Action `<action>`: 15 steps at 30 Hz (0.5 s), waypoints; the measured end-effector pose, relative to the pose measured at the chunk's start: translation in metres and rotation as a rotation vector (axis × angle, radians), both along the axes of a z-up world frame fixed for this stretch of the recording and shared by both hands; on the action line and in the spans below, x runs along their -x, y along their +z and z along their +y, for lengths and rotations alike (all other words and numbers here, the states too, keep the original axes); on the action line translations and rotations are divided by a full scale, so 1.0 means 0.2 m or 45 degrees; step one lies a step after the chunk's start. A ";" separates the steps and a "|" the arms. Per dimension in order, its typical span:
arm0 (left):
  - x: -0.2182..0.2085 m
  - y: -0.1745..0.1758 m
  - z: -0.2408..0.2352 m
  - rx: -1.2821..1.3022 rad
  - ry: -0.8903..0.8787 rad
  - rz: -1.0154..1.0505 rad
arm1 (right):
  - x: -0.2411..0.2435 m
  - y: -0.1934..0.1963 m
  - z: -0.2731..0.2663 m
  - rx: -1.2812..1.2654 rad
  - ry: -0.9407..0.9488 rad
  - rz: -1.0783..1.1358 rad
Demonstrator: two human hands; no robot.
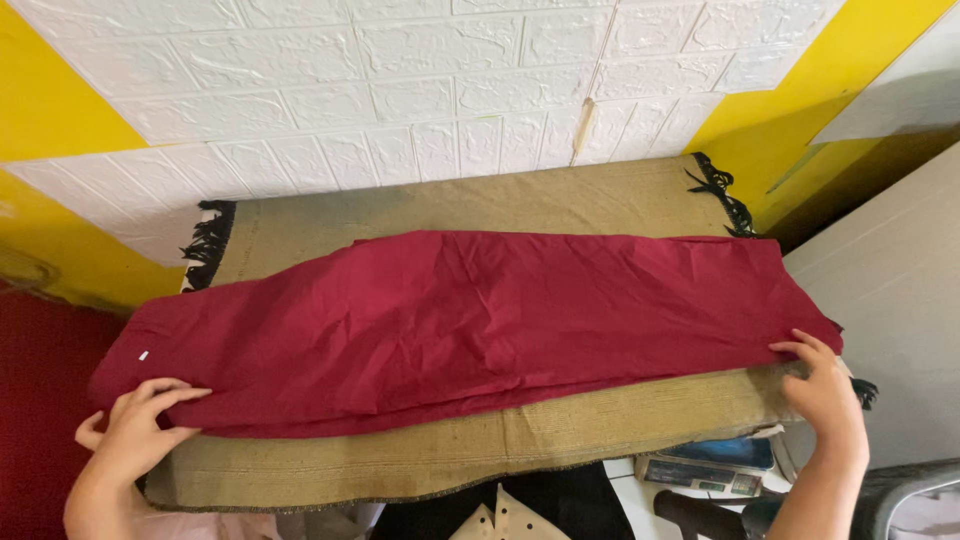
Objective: The person folds a pair of red trousers by hand. They smooth the fabric, fold the legs together, and then fold the trousers into a smaller rectangle before placing them into a laundry basket.
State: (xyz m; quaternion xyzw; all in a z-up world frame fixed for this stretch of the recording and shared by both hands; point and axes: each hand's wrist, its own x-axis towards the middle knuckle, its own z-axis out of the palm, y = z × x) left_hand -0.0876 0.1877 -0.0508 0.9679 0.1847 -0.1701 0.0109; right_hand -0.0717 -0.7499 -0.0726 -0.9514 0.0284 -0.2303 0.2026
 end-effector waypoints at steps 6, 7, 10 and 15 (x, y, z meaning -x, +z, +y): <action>-0.09 0.28 -0.49 0.009 -0.171 0.128 | -0.23 -0.04 -0.14 0.046 -0.607 0.075; -0.14 0.30 -0.63 0.037 -0.238 0.052 | -0.29 -0.05 -0.17 0.040 -0.563 0.051; -0.24 0.25 -1.14 0.390 -0.485 -0.340 | -0.55 -0.13 -0.22 -0.010 -0.545 0.175; -0.41 0.14 -1.99 0.690 -1.028 -0.156 | -0.85 -0.20 -0.28 -0.119 -0.585 0.370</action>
